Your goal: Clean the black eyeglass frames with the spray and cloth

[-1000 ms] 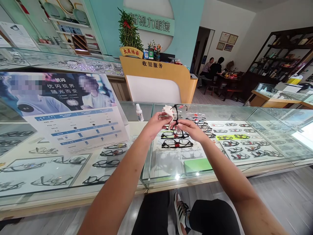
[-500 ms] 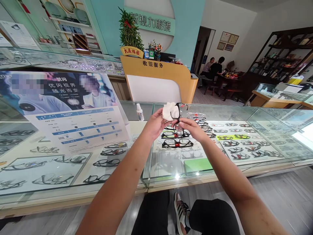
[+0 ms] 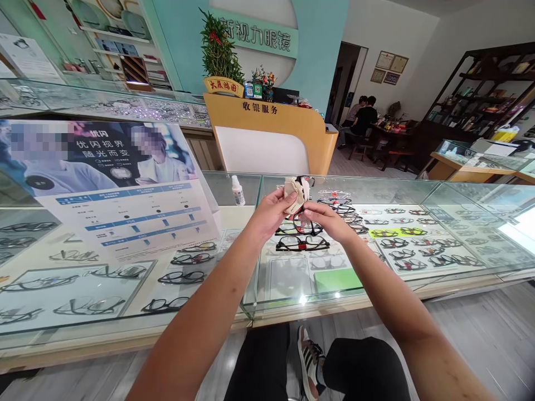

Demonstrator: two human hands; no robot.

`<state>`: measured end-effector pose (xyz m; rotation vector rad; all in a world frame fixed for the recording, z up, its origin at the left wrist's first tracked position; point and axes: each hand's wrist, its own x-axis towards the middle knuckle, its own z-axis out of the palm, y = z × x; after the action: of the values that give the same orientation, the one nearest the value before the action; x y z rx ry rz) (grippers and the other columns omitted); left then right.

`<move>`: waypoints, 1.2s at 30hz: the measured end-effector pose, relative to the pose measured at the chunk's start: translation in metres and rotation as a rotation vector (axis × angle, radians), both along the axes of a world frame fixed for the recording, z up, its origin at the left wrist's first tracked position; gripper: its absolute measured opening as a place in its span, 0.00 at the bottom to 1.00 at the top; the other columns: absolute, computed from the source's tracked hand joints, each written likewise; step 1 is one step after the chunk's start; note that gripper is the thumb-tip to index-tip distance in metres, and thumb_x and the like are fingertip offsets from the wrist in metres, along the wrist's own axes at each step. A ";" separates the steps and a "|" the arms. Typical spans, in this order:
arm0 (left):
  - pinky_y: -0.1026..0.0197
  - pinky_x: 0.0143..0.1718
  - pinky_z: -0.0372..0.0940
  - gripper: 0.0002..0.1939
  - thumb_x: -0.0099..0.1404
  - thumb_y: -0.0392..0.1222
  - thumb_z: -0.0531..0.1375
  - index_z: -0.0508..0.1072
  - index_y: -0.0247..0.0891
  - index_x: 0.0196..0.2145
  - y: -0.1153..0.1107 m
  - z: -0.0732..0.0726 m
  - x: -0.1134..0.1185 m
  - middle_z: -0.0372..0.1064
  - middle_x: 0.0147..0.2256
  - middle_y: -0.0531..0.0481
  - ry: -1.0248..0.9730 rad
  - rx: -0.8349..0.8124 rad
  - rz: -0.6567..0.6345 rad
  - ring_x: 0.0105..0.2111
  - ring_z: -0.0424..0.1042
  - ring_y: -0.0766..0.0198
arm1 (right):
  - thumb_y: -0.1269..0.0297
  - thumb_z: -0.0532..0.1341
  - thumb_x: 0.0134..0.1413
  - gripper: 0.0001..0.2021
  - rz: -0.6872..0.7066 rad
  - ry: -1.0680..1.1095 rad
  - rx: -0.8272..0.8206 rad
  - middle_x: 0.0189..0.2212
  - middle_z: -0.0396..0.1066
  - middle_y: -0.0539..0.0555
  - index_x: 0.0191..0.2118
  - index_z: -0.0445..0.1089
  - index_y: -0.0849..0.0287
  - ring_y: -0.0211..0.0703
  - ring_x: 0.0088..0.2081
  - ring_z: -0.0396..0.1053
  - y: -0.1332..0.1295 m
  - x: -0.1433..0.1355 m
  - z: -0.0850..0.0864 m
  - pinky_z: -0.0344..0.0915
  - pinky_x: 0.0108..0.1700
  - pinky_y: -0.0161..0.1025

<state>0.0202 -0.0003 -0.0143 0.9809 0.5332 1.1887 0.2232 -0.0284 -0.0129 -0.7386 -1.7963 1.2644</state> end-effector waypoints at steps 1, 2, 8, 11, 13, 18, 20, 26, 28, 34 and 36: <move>0.61 0.27 0.62 0.31 0.50 0.54 0.88 0.83 0.35 0.42 0.000 0.000 -0.001 0.77 0.31 0.51 0.004 0.006 -0.016 0.26 0.69 0.68 | 0.32 0.70 0.66 0.27 0.001 0.007 -0.005 0.35 0.76 0.52 0.42 0.82 0.55 0.46 0.39 0.70 0.000 0.000 0.000 0.71 0.48 0.45; 0.61 0.27 0.61 0.31 0.51 0.55 0.87 0.83 0.35 0.43 -0.001 0.001 -0.002 0.78 0.32 0.50 0.010 0.013 -0.038 0.26 0.69 0.68 | 0.33 0.71 0.66 0.26 0.004 0.017 -0.009 0.35 0.77 0.52 0.42 0.82 0.55 0.46 0.39 0.71 0.001 0.001 -0.001 0.70 0.49 0.44; 0.62 0.25 0.60 0.33 0.52 0.56 0.87 0.86 0.36 0.48 -0.006 0.006 -0.007 0.85 0.41 0.43 0.065 0.083 -0.129 0.29 0.73 0.66 | 0.35 0.74 0.64 0.25 0.045 0.067 -0.058 0.32 0.76 0.51 0.38 0.82 0.56 0.45 0.38 0.70 0.002 0.002 -0.004 0.68 0.46 0.44; 0.61 0.26 0.62 0.34 0.50 0.55 0.87 0.86 0.37 0.50 -0.011 0.009 -0.006 0.86 0.46 0.41 0.083 0.102 -0.093 0.33 0.78 0.61 | 0.33 0.74 0.62 0.26 0.027 0.065 -0.055 0.31 0.75 0.51 0.37 0.82 0.56 0.46 0.37 0.70 -0.001 0.001 -0.002 0.69 0.46 0.45; 0.61 0.25 0.62 0.34 0.49 0.56 0.87 0.85 0.37 0.47 -0.014 0.011 -0.003 0.86 0.46 0.41 0.080 0.114 -0.037 0.31 0.77 0.62 | 0.32 0.72 0.64 0.27 0.021 0.038 -0.024 0.32 0.74 0.51 0.38 0.83 0.56 0.46 0.37 0.69 -0.004 0.000 0.000 0.70 0.46 0.45; 0.63 0.20 0.53 0.34 0.47 0.67 0.86 0.80 0.38 0.34 -0.022 0.016 0.008 0.78 0.30 0.51 0.063 0.165 0.082 0.19 0.62 0.73 | 0.30 0.68 0.67 0.29 0.018 -0.085 0.065 0.35 0.75 0.53 0.43 0.84 0.55 0.48 0.41 0.69 -0.011 -0.004 0.004 0.71 0.46 0.44; 0.63 0.18 0.49 0.36 0.48 0.72 0.83 0.77 0.39 0.32 -0.023 0.018 0.011 0.76 0.27 0.53 0.056 0.159 0.109 0.17 0.59 0.74 | 0.29 0.67 0.68 0.30 0.002 -0.108 0.089 0.35 0.74 0.53 0.44 0.85 0.55 0.49 0.42 0.69 -0.013 -0.006 0.005 0.71 0.46 0.44; 0.60 0.19 0.58 0.36 0.53 0.75 0.80 0.78 0.40 0.35 -0.017 0.017 0.009 0.78 0.28 0.50 0.000 0.115 0.133 0.19 0.66 0.68 | 0.29 0.63 0.72 0.31 -0.080 -0.045 0.125 0.35 0.75 0.54 0.42 0.85 0.55 0.47 0.39 0.67 -0.017 -0.007 0.009 0.68 0.48 0.44; 0.59 0.21 0.61 0.34 0.52 0.71 0.82 0.78 0.40 0.36 -0.017 0.015 0.008 0.78 0.29 0.50 -0.028 0.120 0.109 0.22 0.68 0.66 | 0.30 0.63 0.72 0.30 -0.102 -0.007 0.121 0.36 0.77 0.54 0.41 0.84 0.55 0.48 0.40 0.68 -0.016 -0.006 0.011 0.68 0.50 0.44; 0.62 0.30 0.66 0.34 0.49 0.56 0.87 0.83 0.40 0.48 -0.023 0.015 0.012 0.85 0.45 0.45 0.022 0.170 0.069 0.35 0.77 0.62 | 0.26 0.65 0.67 0.32 -0.172 0.002 0.098 0.32 0.73 0.53 0.32 0.76 0.54 0.49 0.39 0.67 -0.012 -0.001 0.007 0.67 0.49 0.46; 0.62 0.27 0.63 0.33 0.49 0.57 0.87 0.82 0.39 0.45 -0.025 0.016 0.014 0.85 0.43 0.46 0.041 0.183 0.111 0.32 0.75 0.64 | 0.26 0.64 0.67 0.33 -0.141 -0.022 0.099 0.33 0.75 0.53 0.33 0.78 0.54 0.49 0.39 0.67 -0.012 -0.002 0.007 0.67 0.48 0.46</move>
<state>0.0346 -0.0257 0.0015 1.1456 0.5240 1.3368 0.2207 -0.0408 -0.0062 -0.8113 -1.7779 1.0716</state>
